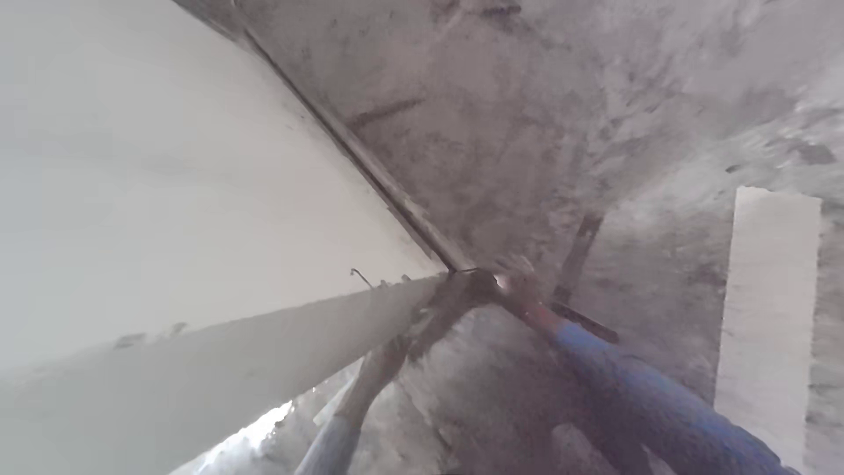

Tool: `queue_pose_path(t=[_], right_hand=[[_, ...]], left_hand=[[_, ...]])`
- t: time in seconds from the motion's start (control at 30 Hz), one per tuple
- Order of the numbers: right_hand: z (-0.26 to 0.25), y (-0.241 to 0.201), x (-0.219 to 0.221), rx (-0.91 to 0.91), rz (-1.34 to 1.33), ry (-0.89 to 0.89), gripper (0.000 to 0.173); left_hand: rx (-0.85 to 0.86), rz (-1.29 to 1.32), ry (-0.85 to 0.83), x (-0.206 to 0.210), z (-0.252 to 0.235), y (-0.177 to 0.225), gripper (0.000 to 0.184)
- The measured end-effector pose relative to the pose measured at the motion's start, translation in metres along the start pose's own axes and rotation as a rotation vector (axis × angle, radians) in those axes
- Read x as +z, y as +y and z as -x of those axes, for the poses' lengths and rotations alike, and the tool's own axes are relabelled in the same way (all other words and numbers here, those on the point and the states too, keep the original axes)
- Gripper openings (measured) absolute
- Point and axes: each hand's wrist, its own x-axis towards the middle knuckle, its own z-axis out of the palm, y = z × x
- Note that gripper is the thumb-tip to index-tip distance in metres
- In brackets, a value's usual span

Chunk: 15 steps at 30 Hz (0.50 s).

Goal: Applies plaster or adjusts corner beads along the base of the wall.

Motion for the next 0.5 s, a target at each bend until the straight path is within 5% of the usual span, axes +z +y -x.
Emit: queue_pose_path(t=[0.3, 0.5], right_hand=[[-0.0014, 0.0045, 0.0061, 0.035, -0.049, -0.056, 0.026], [-0.0061, 0.0038, 0.0067, 0.022, -0.017, -0.094, 0.028]], left_hand=[[0.152, 0.08, 0.194, 0.0026, 0.0041, 0.0053, 0.049], [0.077, 0.116, 0.136, 0.0049, 0.0056, -0.0026, 0.053]])
